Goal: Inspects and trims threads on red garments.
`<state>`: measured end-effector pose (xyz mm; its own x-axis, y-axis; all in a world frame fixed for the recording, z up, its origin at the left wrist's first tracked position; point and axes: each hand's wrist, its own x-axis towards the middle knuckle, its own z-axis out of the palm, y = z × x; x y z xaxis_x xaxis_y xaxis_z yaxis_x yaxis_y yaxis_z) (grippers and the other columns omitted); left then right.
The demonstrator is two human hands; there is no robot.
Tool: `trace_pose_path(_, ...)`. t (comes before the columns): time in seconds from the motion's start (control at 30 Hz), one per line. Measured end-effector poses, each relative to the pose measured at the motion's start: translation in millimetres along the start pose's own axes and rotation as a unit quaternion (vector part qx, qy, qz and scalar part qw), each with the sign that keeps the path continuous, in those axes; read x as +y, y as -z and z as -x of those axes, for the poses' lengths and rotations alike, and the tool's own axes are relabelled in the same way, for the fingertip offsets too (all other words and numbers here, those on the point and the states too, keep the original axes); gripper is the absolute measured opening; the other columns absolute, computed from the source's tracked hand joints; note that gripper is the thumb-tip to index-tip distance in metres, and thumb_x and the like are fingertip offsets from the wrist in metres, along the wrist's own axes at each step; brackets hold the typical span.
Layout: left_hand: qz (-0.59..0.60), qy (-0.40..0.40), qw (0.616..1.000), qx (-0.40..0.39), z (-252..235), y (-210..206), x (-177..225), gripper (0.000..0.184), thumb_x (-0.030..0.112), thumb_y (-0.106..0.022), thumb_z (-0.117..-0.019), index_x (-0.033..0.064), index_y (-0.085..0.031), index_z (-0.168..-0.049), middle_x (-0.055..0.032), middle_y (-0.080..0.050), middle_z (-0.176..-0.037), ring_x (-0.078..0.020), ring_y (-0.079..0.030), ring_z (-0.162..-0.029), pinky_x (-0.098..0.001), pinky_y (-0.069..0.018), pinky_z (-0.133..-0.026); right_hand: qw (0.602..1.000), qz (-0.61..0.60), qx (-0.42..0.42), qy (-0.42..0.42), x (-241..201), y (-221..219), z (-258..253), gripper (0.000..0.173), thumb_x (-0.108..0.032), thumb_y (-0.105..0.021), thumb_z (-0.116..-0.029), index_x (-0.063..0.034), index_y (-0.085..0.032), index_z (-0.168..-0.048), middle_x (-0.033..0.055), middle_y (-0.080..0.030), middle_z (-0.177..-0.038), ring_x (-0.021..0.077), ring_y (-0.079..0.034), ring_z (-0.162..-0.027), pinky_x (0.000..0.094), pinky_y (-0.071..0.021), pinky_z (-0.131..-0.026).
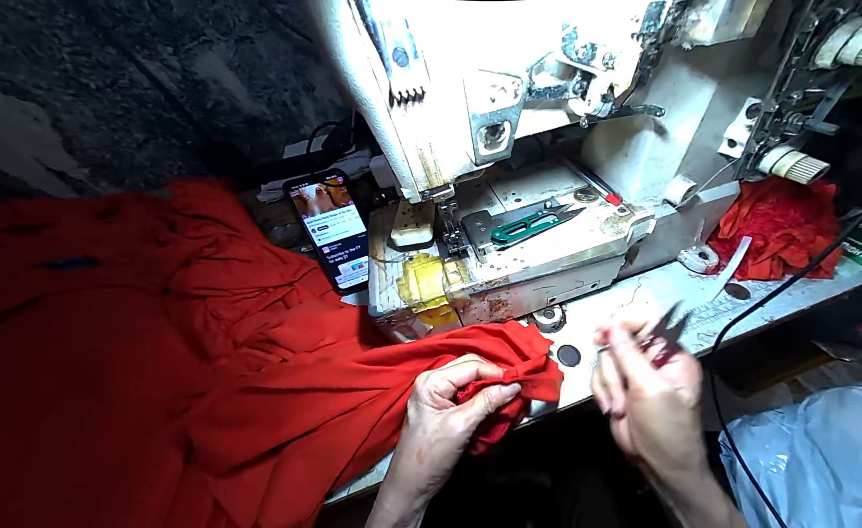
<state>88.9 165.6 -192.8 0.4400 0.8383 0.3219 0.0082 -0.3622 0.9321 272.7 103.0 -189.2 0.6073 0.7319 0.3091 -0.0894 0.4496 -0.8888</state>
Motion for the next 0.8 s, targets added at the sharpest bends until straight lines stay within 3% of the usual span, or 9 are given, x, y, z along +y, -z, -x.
trace_pose_path(0.07, -0.011, -0.005, 1.000, 0.018, 3, -1, 0, 0.009, 0.017, -0.075, -0.0884, 0.0111, -0.082, -0.091, 0.0008, -0.076, -0.090, -0.0063, -0.071, -0.085, -0.0209, -0.0591, -0.078, 1.000, 0.007, 0.007, 0.005, -6, 11, -11, 0.014, -0.005, -0.054, -0.1015, -0.0132, -0.065, -0.098, -0.0054, -0.059, -0.066, -0.0007, -0.041, -0.038, 0.0147, -0.0393, -0.036)
trace_pose_path(0.13, -0.014, -0.030, 0.999, 0.029, 3, -4, -2, 0.011, 0.017, -0.077, -0.0876, 0.0100, -0.082, -0.095, -0.0005, -0.076, -0.092, -0.0079, -0.071, -0.088, -0.0220, -0.0594, -0.081, 0.993, 0.093, -0.056, 0.055, -6, 18, -11, 0.010, -0.007, -0.060, -0.0981, -0.0132, -0.068, -0.098, -0.0050, -0.065, -0.075, -0.0002, -0.046, -0.044, 0.0150, -0.0414, -0.040)
trace_pose_path(0.27, -0.020, -0.086, 0.994, 0.069, 6, -12, -6, 0.014, 0.013, -0.081, -0.0822, 0.0080, -0.080, -0.095, -0.0029, -0.077, -0.095, -0.0111, -0.073, -0.091, -0.0239, -0.0609, -0.083, 0.980, 0.129, -0.119, 0.092, -3, 17, -7, 0.006, -0.009, -0.068, -0.0937, -0.0105, -0.074, -0.093, -0.0049, -0.065, -0.074, -0.0010, -0.049, -0.050, 0.0134, -0.0410, -0.044)
trace_pose_path(0.47, 0.006, -0.130, 0.989, 0.064, 6, -17, -10, 0.007, 0.007, -0.076, -0.0853, 0.0073, -0.080, -0.092, -0.0050, -0.076, -0.096, -0.0139, -0.072, -0.095, -0.0260, -0.0595, -0.088, 0.952, 0.151, -0.249, 0.092, -4, 10, -9, 0.009, -0.009, -0.069, -0.0928, -0.0055, -0.076, -0.098, -0.0014, -0.072, -0.087, 0.0003, -0.063, -0.070, 0.0135, -0.0533, -0.062)
trace_pose_path(0.6, 0.003, -0.144, 0.988, 0.056, 7, -16, -14, 0.008, 0.008, -0.076, -0.0853, 0.0087, -0.079, -0.092, -0.0034, -0.076, -0.095, -0.0128, -0.072, -0.095, -0.0254, -0.0590, -0.088, 0.923, 0.222, -0.296, 0.104, -1, 4, -7, 0.014, -0.006, -0.062, -0.0894, -0.0058, -0.075, -0.095, -0.0037, -0.067, -0.077, -0.0022, -0.059, -0.068, 0.0133, -0.0489, -0.062)
trace_pose_path(0.67, -0.008, -0.136, 0.988, 0.073, 8, -16, -13, 0.007, 0.010, -0.078, -0.0831, 0.0099, -0.079, -0.090, -0.0005, -0.076, -0.091, -0.0085, -0.072, -0.089, -0.0219, -0.0597, -0.082, 0.936, 0.192, -0.283, 0.089, 0, 0, -3, 0.011, -0.006, -0.061, -0.0917, -0.0057, -0.070, -0.087, -0.0033, -0.062, -0.073, -0.0016, -0.056, -0.066, 0.0133, -0.0454, -0.059)
trace_pose_path(0.7, -0.011, -0.124, 0.988, 0.090, 8, -17, -12, 0.007, 0.012, -0.081, -0.0812, 0.0101, -0.079, -0.088, 0.0013, -0.076, -0.088, -0.0057, -0.072, -0.084, -0.0198, -0.0600, -0.078, 0.955, 0.140, -0.256, 0.058, -2, 1, -4, 0.010, -0.007, -0.061, -0.0955, -0.0062, -0.070, -0.089, -0.0032, -0.064, -0.075, -0.0013, -0.056, -0.063, 0.0137, -0.0471, -0.058)
trace_pose_path(0.77, -0.003, -0.100, 0.988, 0.122, 8, -18, -9, 0.009, 0.012, -0.084, -0.0787, 0.0094, -0.078, -0.084, 0.0020, -0.075, -0.082, -0.0043, -0.071, -0.077, -0.0185, -0.0597, -0.073, 0.989, 0.045, -0.141, -0.021, -9, 6, -11, 0.012, -0.008, -0.058, -0.0993, -0.0130, -0.068, -0.095, -0.0062, -0.063, -0.071, -0.0027, -0.046, -0.048, 0.0138, -0.0412, -0.044)
trace_pose_path(0.8, 0.002, -0.090, 0.987, 0.131, 9, -18, -9, 0.009, 0.011, -0.084, -0.0787, 0.0091, -0.077, -0.084, 0.0014, -0.075, -0.081, -0.0048, -0.071, -0.075, -0.0188, -0.0597, -0.072, 0.995, 0.060, -0.079, -0.016, -11, 13, -21, 0.012, -0.009, -0.058, -0.1013, -0.0156, -0.066, -0.097, -0.0076, -0.061, -0.068, -0.0031, -0.042, -0.043, 0.0134, -0.0381, -0.040)
